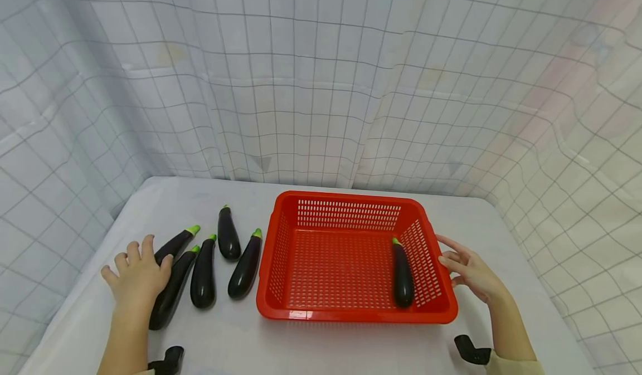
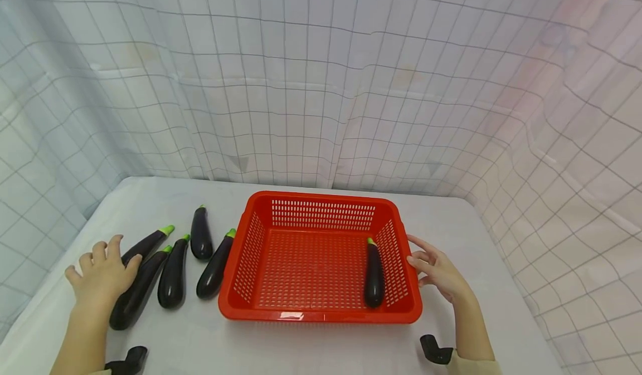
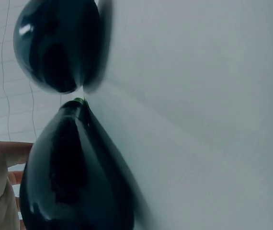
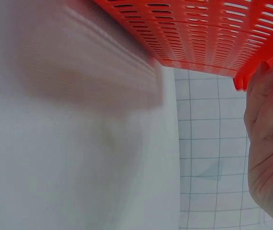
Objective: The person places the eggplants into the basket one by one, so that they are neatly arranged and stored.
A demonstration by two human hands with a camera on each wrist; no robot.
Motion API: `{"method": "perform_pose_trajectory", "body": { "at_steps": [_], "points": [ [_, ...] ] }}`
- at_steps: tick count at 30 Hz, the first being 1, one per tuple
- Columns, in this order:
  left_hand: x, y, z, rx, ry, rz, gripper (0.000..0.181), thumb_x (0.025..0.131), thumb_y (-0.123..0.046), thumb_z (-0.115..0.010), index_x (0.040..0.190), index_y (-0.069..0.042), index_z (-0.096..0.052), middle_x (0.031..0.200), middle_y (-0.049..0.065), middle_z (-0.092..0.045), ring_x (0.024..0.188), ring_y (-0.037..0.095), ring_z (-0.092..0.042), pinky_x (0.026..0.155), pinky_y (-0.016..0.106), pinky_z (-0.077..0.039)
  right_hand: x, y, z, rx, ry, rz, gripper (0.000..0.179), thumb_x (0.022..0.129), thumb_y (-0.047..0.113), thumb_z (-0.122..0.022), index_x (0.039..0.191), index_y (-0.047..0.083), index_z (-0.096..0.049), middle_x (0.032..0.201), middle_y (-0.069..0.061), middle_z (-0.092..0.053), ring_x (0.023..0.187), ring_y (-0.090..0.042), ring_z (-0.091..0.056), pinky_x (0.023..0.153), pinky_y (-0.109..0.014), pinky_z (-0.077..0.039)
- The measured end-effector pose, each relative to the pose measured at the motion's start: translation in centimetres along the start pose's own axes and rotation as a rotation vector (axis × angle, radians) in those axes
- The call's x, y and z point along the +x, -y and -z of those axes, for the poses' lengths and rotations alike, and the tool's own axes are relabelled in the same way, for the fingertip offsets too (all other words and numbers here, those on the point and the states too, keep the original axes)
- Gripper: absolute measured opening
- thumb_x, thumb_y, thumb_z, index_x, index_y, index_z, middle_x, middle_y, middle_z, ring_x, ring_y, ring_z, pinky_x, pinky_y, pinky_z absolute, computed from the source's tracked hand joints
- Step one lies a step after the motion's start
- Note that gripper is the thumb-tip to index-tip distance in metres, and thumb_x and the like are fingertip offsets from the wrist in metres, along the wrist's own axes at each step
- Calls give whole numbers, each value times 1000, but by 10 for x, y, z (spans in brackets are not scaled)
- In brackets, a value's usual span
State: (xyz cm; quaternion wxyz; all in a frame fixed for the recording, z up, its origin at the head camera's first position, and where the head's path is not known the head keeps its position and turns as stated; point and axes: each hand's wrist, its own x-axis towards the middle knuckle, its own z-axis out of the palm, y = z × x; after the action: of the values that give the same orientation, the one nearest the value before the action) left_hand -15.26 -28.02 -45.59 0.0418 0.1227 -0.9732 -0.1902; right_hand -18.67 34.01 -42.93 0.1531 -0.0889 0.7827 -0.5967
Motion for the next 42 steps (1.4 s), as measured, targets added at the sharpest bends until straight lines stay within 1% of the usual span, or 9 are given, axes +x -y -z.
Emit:
{"method": "perform_pose_trajectory", "body": {
  "at_steps": [6,10,17,21,26,31,37,42],
  "points": [
    [0,6,-1,13,68,0,61,95,-28,-44,138,3,-13,128,38,-14,112,59,-12,88,73,0,0,-1,0,2,2,10,59,95,14,-49,144,3,-19,98,2,-65,76,-17,-63,59,-37,-54],
    [0,11,-3,15,109,14,63,95,-31,-42,139,1,-11,128,38,-12,112,60,-10,89,73,1,0,0,0,8,6,12,59,95,14,-49,144,3,-19,98,2,-65,76,-17,-63,59,-37,-54],
    [2,19,-5,6,134,27,64,96,-40,-37,140,0,-11,127,38,-14,111,60,-11,88,73,0,0,0,-1,10,8,16,58,95,13,-48,144,3,-18,98,2,-65,76,-17,-64,58,-37,-54],
    [2,20,-5,5,150,41,64,96,-41,-36,139,0,-12,124,39,-15,110,61,-12,88,73,0,1,0,-1,7,8,15,58,95,13,-48,144,3,-18,98,2,-65,77,-17,-63,60,-37,-54],
    [1,21,-4,-3,157,43,61,97,-39,-35,137,1,-13,122,40,-16,109,62,-12,87,73,0,1,0,-1,6,8,19,58,95,13,-48,144,3,-18,99,1,-65,77,-17,-64,60,-37,-54],
    [1,22,-5,-7,161,33,56,98,-32,-35,136,2,-13,119,41,-15,108,62,-12,86,73,0,1,-1,0,10,10,26,57,95,13,-47,144,4,-19,99,1,-65,79,-17,-64,60,-38,-54],
    [3,23,-7,-4,172,42,54,98,-28,-36,135,3,-12,118,42,-14,108,61,-12,85,73,-1,1,-2,0,19,11,29,57,95,13,-48,144,3,-19,98,1,-65,77,-17,-64,59,-37,-54],
    [4,23,-7,-9,164,36,52,97,-25,-37,134,3,-14,116,42,-15,108,62,-11,86,73,0,1,-1,-1,19,11,25,58,95,12,-48,144,3,-19,98,1,-65,77,-17,-64,60,-37,-54]
  ]
}}
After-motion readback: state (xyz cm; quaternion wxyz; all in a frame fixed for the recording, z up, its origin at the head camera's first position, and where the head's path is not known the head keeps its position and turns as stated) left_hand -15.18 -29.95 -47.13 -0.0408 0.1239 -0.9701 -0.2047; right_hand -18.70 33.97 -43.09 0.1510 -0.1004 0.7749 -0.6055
